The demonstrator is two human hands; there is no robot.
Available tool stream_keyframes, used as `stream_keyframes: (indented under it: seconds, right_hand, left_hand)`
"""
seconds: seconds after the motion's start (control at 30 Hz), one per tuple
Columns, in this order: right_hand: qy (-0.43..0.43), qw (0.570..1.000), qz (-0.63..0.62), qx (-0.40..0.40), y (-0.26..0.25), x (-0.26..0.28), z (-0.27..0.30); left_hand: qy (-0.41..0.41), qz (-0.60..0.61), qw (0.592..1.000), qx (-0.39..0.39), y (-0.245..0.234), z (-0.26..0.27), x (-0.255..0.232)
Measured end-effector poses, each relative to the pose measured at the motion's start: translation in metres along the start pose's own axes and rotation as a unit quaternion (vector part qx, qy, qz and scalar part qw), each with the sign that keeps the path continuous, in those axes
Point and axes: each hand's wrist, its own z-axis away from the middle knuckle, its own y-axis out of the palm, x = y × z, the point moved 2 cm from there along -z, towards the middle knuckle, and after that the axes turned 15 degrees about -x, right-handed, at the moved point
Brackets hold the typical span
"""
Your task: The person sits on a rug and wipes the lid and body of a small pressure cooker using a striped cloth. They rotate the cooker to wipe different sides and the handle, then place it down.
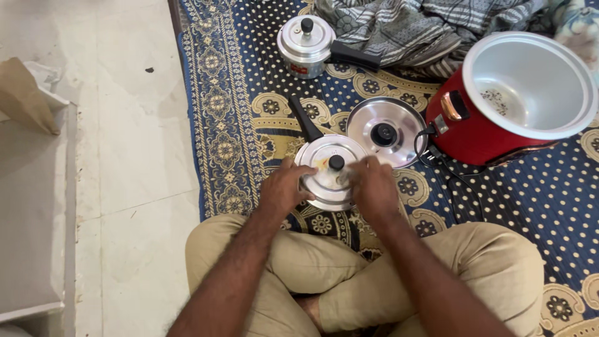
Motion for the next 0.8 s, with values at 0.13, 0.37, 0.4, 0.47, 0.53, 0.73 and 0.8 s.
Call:
stream_keyframes:
  seconds: [0.13,0.37,0.4,0.47,0.53,0.73,0.8]
  right_hand:
    - [0.012,0.995,-0.085,-0.057,0.003,0.004,0.036]
    - [0.072,0.992,-0.103,-0.024,0.014,-0.001,0.000]
    - [0.038,0.996,-0.079,-0.036,0.012,-0.001,-0.011]
    - [-0.029,0.997,-0.030,-0.058,0.007,0.001,-0.020]
    - [-0.015,0.999,-0.003,-0.041,0.003,0.001,-0.018]
    - [-0.008,0.998,-0.059,-0.025,0.009,0.027,0.013]
    - [-0.030,0.998,-0.041,-0.034,0.012,0.040,0.016]
  left_hand:
    - [0.134,-0.045,0.989,-0.042,-0.006,-0.019,-0.010]
    - [0.125,-0.086,0.986,-0.069,0.015,-0.008,-0.033]
    - [0.114,-0.075,0.987,-0.080,0.016,-0.008,-0.036]
    - [0.090,-0.052,0.990,-0.099,0.015,-0.008,-0.040]
    - [0.075,-0.063,0.994,-0.048,0.010,-0.015,-0.035]
    - [0.027,-0.098,0.995,-0.007,0.004,-0.037,-0.012]
    - [0.040,-0.083,0.996,0.003,0.009,-0.039,-0.008]
